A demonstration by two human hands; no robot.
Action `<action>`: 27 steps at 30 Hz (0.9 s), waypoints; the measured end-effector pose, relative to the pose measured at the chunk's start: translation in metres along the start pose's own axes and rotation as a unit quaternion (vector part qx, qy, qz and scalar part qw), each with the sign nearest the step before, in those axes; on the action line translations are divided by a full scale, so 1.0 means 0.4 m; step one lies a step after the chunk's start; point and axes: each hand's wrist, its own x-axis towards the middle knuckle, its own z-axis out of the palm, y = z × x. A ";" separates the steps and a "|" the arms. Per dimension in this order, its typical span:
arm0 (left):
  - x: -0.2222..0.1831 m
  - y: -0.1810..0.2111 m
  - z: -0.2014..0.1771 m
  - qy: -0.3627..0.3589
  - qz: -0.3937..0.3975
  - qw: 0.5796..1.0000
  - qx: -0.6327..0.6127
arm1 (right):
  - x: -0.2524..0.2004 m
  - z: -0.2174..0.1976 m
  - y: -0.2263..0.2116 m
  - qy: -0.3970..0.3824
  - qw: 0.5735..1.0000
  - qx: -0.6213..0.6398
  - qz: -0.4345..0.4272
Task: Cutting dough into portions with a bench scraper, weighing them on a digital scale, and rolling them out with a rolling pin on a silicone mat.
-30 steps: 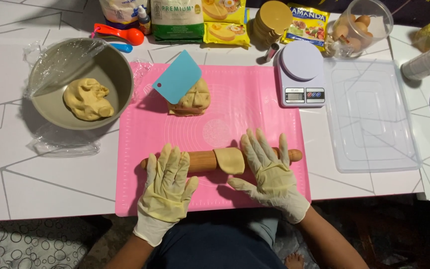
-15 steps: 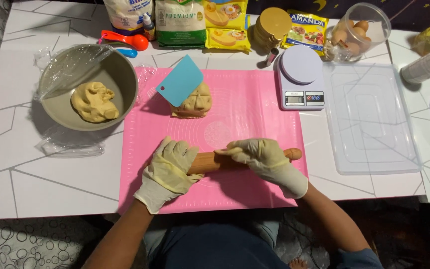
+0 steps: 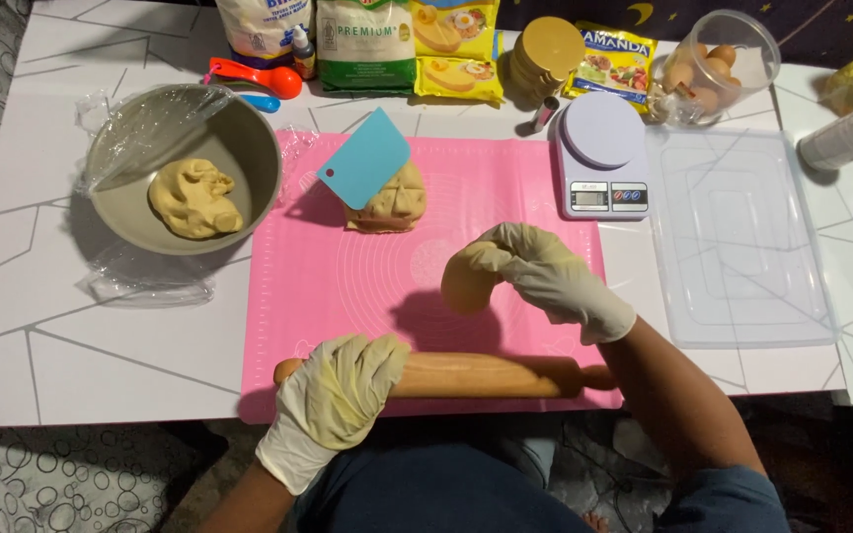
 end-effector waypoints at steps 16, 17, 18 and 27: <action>0.004 -0.094 0.010 0.064 0.001 0.997 -0.040 | -0.184 -0.065 -0.070 -0.169 0.951 -0.224 -0.127; 0.032 -0.110 0.008 0.066 0.003 0.997 -0.041 | -0.166 -0.065 -0.026 -0.167 0.952 -0.225 -0.126; 0.060 -0.126 0.007 0.073 0.007 0.996 -0.045 | -0.149 -0.065 0.018 -0.129 0.949 -0.247 -0.144; 0.282 -0.156 -0.009 0.108 0.022 0.992 -0.064 | 0.001 -0.032 0.081 0.060 0.882 -0.429 -0.186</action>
